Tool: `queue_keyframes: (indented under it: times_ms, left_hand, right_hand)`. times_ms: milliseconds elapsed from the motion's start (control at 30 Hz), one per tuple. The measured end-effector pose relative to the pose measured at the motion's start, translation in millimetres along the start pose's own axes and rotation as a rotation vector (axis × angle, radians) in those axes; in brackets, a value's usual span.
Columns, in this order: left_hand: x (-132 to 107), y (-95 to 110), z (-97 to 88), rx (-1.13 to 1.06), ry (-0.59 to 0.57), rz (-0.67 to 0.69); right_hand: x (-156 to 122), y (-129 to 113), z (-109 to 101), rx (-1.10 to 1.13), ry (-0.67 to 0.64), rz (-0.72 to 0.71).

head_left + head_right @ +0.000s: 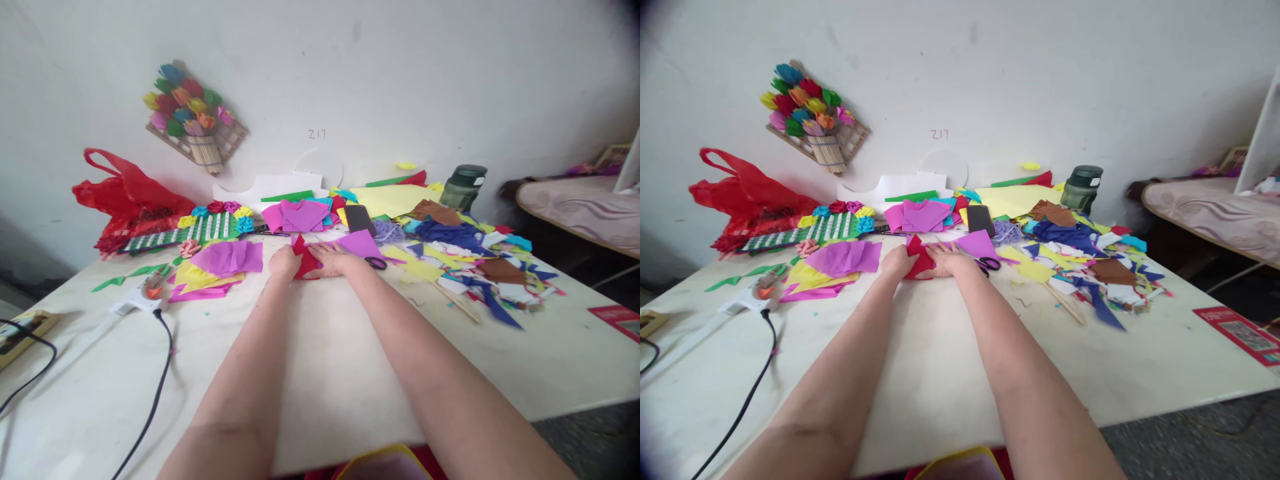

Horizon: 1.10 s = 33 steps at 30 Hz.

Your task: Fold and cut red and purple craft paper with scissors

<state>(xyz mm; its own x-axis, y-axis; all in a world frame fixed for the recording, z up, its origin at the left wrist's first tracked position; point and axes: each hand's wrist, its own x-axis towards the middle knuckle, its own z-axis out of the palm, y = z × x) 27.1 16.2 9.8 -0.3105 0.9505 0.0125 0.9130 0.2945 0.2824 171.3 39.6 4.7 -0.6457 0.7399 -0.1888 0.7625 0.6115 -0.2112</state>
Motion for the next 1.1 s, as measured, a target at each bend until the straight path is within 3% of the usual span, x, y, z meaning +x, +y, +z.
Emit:
queue_keyframes:
  times_ms: [400, 800, 1100]
  left_hand:
    - [-5.3, 4.9, -8.7, -0.041, -0.037, -0.044]
    - [3.7, 9.8, -1.4, -0.041, -0.070, 0.011]
    - [-3.1, 22.8, -2.1, -0.055, 0.004, -0.034]
  right_hand:
    - [4.3, 10.4, 8.8, 0.035, 0.057, -0.033]
    - [0.6, 9.4, 8.8, 0.051, 0.085, -0.040]
    - [-3.2, 8.2, 7.5, 0.071, 0.075, -0.020]
